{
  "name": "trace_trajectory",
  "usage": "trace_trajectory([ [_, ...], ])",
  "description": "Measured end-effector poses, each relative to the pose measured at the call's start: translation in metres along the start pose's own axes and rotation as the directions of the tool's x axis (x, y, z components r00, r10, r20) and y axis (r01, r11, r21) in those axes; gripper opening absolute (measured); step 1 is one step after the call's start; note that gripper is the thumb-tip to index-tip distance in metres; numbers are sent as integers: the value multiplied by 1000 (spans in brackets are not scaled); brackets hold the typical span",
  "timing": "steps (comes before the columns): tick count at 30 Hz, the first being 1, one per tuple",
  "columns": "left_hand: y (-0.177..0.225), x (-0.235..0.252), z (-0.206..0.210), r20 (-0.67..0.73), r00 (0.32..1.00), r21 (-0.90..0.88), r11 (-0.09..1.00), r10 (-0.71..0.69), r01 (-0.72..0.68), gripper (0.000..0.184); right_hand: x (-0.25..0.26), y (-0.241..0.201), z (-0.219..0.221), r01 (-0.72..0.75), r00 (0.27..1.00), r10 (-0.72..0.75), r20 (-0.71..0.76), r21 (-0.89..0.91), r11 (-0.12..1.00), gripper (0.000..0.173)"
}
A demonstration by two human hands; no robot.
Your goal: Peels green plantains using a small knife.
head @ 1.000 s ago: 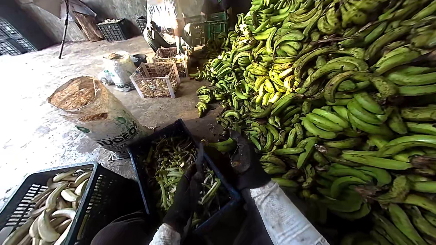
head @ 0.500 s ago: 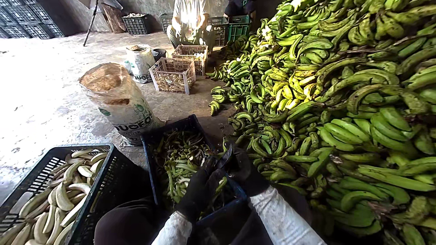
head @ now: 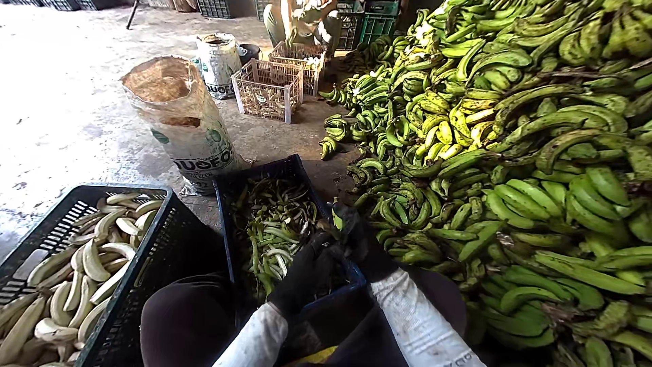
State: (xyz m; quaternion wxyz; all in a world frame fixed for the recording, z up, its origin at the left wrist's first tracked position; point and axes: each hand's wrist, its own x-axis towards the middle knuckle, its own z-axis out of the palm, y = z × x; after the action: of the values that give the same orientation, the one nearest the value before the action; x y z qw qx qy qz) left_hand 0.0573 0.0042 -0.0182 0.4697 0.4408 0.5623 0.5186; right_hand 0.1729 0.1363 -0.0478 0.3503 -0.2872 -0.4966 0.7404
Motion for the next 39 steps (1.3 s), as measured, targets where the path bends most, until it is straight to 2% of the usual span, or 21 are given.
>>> trace_trajectory([
  [1,7,-2,-2,80,994,-195,976,-78,93,36,3,-4,2,-81,997,80,24,55,995,28],
  [3,10,-4,-14,193,976,-425,888,-99,174,34,5,-12,3,-215,965,190,182,131,968,25],
  [5,13,-7,-29,146,988,-453,884,-56,117,37,3,-25,2,-257,932,213,292,121,959,26],
  [8,33,-11,-57,-46,995,-435,894,93,-103,31,12,-24,-16,-210,962,190,197,85,974,26],
  [10,47,-14,-76,-123,976,-381,900,177,-211,36,21,-15,-29,-158,985,144,95,163,974,29],
  [11,50,-14,-81,-139,974,-343,914,178,-216,41,22,-16,-30,-136,990,124,68,230,964,33],
  [12,50,-12,-83,-129,984,-327,932,124,-160,44,22,-19,-28,-108,994,99,45,276,955,37],
  [13,45,-10,-81,-114,993,-319,947,11,-47,47,22,-23,-23,-65,998,66,4,283,957,38],
  [15,32,-2,-65,-102,954,-254,934,-282,249,44,21,-29,-11,1,997,17,-72,244,970,43],
  [16,24,0,-54,-119,927,-218,920,-355,325,41,22,-32,-4,34,994,-10,-110,217,976,45],
  [17,17,1,-44,-126,921,-197,919,-370,342,40,22,-35,3,69,989,-41,-142,201,977,45],
  [19,5,-6,-23,-82,953,-174,946,-291,274,38,18,-35,15,136,970,-96,-222,171,976,44],
  [21,-3,-12,-9,-35,985,-99,981,-171,166,43,20,-34,19,176,951,-129,-282,144,974,47],
  [26,-13,-18,2,-58,994,180,981,89,-77,45,27,-37,24,193,924,-104,-368,215,957,42],
  [32,-14,-15,0,-48,993,319,944,109,-88,47,28,-38,26,221,914,-101,-393,273,936,41],
  [35,-19,-14,-3,-37,994,386,919,104,-82,52,25,-33,26,229,919,-128,-373,241,943,40],
  [39,-23,-10,-9,-36,996,407,911,84,-62,52,21,-23,29,134,948,-57,-314,228,964,49],
])
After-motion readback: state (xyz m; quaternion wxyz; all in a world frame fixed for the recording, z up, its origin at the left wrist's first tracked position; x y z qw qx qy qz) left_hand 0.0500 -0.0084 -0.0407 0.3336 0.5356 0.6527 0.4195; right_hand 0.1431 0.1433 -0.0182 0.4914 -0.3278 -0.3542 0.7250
